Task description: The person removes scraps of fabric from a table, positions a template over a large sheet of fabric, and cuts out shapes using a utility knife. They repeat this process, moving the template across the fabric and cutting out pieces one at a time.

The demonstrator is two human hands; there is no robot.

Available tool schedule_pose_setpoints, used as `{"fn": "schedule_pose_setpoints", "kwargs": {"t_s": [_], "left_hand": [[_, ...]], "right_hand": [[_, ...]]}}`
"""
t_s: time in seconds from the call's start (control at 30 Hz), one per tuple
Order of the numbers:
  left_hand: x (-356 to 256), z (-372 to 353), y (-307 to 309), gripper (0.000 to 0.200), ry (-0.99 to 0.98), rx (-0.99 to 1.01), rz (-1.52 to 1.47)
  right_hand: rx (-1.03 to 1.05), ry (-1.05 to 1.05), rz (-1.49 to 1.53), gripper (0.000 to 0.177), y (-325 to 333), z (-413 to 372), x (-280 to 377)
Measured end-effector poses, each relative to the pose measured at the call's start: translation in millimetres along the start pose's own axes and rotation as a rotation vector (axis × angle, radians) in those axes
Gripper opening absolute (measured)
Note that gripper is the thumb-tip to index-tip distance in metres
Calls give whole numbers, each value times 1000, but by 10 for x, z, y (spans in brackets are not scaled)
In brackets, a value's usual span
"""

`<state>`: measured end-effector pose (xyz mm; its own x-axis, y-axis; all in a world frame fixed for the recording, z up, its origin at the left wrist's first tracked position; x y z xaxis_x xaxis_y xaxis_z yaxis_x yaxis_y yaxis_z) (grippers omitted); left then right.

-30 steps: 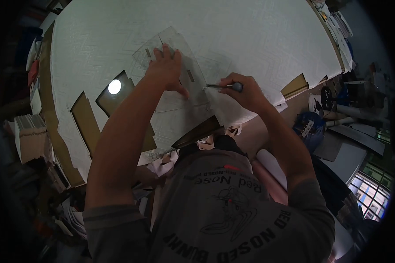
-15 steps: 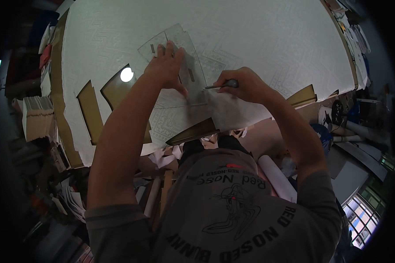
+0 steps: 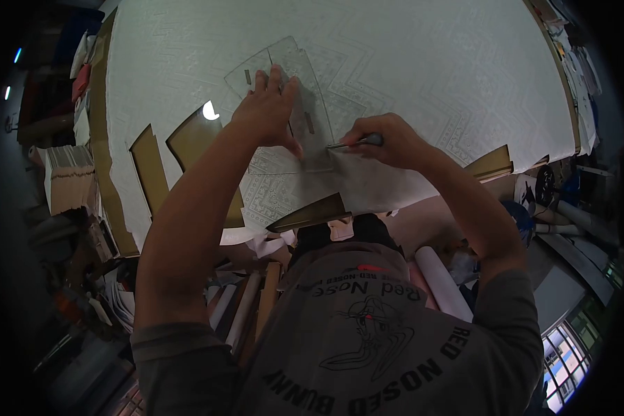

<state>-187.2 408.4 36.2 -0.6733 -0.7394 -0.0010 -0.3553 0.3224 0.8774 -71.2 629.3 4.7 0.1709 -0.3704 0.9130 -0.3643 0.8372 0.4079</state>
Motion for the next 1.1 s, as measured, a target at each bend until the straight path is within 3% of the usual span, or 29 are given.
{"fn": "schedule_pose_setpoints", "kwargs": {"t_s": [0.17, 0.23, 0.27, 0.33, 0.53, 1.1], "left_hand": [[-41, -26, 45, 149, -13, 13, 0], [-27, -30, 34, 151, 4, 16, 5], [-9, -26, 31, 151, -2, 6, 2], [1, -32, 4, 149, -12, -12, -21], [-7, -41, 65, 148, -32, 14, -30], [5, -23, 64, 150, -52, 39, -55]], "right_hand": [[27, -170, 84, 14, -40, -107, 66], [-205, -93, 60, 18, -159, -226, 134], [-209, -94, 48, 18, -250, -281, 197], [-483, -259, 111, 17, -379, -423, 290], [-730, -390, -5, 18, -699, -436, 475], [-886, -579, -228, 19, -914, -189, 762]]}}
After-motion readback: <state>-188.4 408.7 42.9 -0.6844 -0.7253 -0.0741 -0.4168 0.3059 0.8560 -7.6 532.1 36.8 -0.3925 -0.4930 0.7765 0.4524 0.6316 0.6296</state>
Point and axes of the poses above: each hand's wrist, its own z-axis towards the middle knuckle, its own y-axis out of the back of the hand, x = y × z, the point moved 3 cm from there along z, towards the middle knuckle, and after that the axes turned 2 degrees about -y, right-handed, at the moved point
